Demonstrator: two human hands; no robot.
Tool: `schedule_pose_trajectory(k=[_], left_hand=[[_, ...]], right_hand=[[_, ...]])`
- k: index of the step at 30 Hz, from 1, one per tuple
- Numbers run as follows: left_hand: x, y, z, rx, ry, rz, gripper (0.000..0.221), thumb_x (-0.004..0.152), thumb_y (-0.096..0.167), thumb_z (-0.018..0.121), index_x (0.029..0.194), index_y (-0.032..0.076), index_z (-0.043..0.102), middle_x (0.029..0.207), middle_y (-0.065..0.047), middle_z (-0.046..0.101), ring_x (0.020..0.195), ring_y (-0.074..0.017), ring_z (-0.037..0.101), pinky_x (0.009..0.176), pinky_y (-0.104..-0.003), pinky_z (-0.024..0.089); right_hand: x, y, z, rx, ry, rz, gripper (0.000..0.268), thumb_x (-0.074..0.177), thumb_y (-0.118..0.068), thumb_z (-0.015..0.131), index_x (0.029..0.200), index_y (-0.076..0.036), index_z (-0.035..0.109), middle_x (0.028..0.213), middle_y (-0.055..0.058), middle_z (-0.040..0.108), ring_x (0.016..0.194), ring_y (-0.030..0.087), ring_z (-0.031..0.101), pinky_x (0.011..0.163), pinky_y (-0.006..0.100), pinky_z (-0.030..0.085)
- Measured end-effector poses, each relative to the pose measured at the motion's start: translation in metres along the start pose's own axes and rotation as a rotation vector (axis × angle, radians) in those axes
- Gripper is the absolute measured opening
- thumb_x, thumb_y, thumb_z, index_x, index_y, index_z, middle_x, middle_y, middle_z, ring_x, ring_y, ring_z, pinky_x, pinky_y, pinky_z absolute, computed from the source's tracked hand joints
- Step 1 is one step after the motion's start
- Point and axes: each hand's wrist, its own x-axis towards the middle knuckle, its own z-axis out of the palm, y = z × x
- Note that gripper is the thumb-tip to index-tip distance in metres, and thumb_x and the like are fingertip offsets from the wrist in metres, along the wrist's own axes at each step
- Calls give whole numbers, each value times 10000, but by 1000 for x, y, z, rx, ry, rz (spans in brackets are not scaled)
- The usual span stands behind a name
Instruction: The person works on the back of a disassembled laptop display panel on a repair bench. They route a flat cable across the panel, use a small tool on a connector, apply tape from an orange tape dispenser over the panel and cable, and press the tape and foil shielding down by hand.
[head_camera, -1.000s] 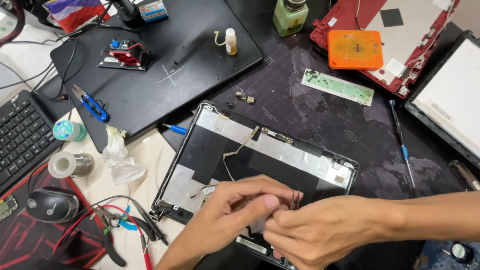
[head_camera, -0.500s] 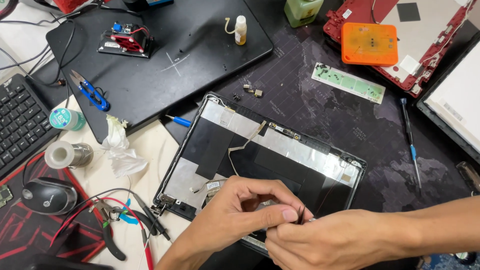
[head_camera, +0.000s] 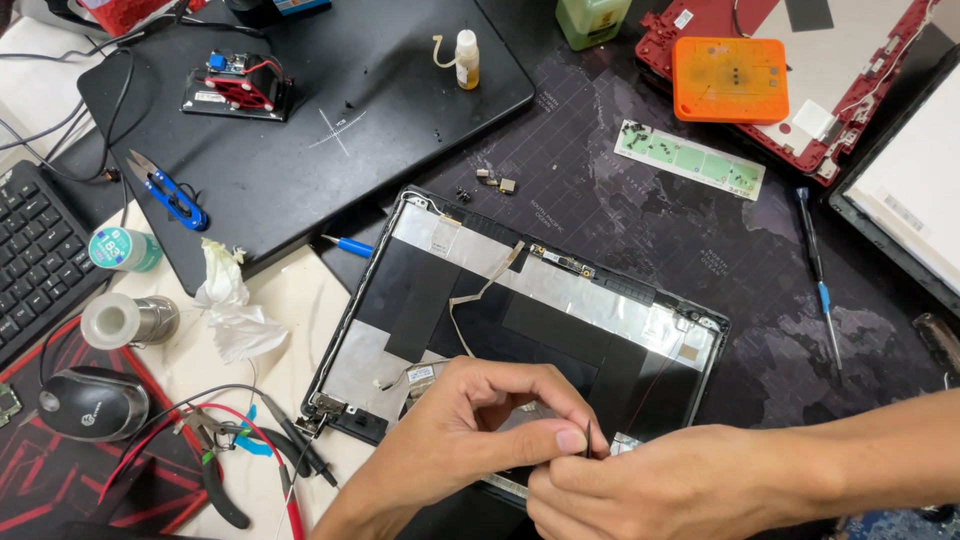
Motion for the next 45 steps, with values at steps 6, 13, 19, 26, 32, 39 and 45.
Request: schedule_pose_trajectory(k=[6, 13, 19, 26, 32, 39, 45], left_hand=[[0, 0, -1, 0, -9, 5, 123, 1013, 70, 688, 1035, -39, 739, 996, -77, 749, 925, -102, 674, 880, -259, 533], [3, 12, -2, 403, 169, 116, 216, 998, 158, 648, 1104, 6, 759, 1062, -88, 776, 979, -137, 698, 845, -255, 543], [2, 9, -41, 1721, 831, 360, 424, 889, 244, 721, 1234, 5, 662, 1218, -227, 615, 1073, -414, 601, 915, -475, 460], [-15, 9, -60, 1715, 920, 82, 358, 896, 204, 711, 1220, 61, 665, 1265, -236, 588, 1014, -388, 604, 866, -490, 462], [-24, 9, -58, 1617, 924, 29, 357, 914, 161, 683, 1260, 77, 652, 1141, -235, 608, 947, -411, 623, 816, -502, 500], [-35, 12, -43, 1401, 959, -195, 355, 935, 219, 643, 1277, 126, 630, 1101, -217, 589, 753, -412, 675, 679, -506, 531], [-48, 0, -41, 1471, 930, -291, 364, 938, 260, 650, 1272, 119, 624, 973, -199, 622, 768, -412, 658, 697, -509, 517]], right_hand=[[-1, -2, 2, 12, -24, -21, 187, 944, -239, 511, 874, -70, 547, 793, 21, 502, 757, 158, 532, 756, 240, 449], [-16, -13, 20, 149, -42, -7, 307, 1053, -254, 540, 851, -26, 580, 738, 39, 535, 697, 189, 553, 712, 287, 465], [-65, -22, 50, 196, -343, 401, 564, 948, -384, 595, 1228, 105, 627, 649, 53, 580, 581, 196, 574, 569, 321, 475], [-105, -37, 54, 328, -736, 762, 825, 921, -553, 552, 1551, -44, 392, 679, 24, 612, 607, 192, 616, 622, 332, 498], [-107, -24, 66, 325, -663, 847, 846, 913, -546, 562, 1545, -25, 353, 741, 43, 675, 581, 211, 633, 603, 340, 489], [-87, 21, 74, 273, -545, 906, 800, 873, -464, 595, 1511, -11, 431, 702, 111, 680, 529, 283, 640, 555, 370, 519], [-76, 47, 83, 281, -520, 946, 753, 909, -469, 601, 1512, -37, 471, 560, 113, 625, 446, 303, 604, 504, 399, 506]])
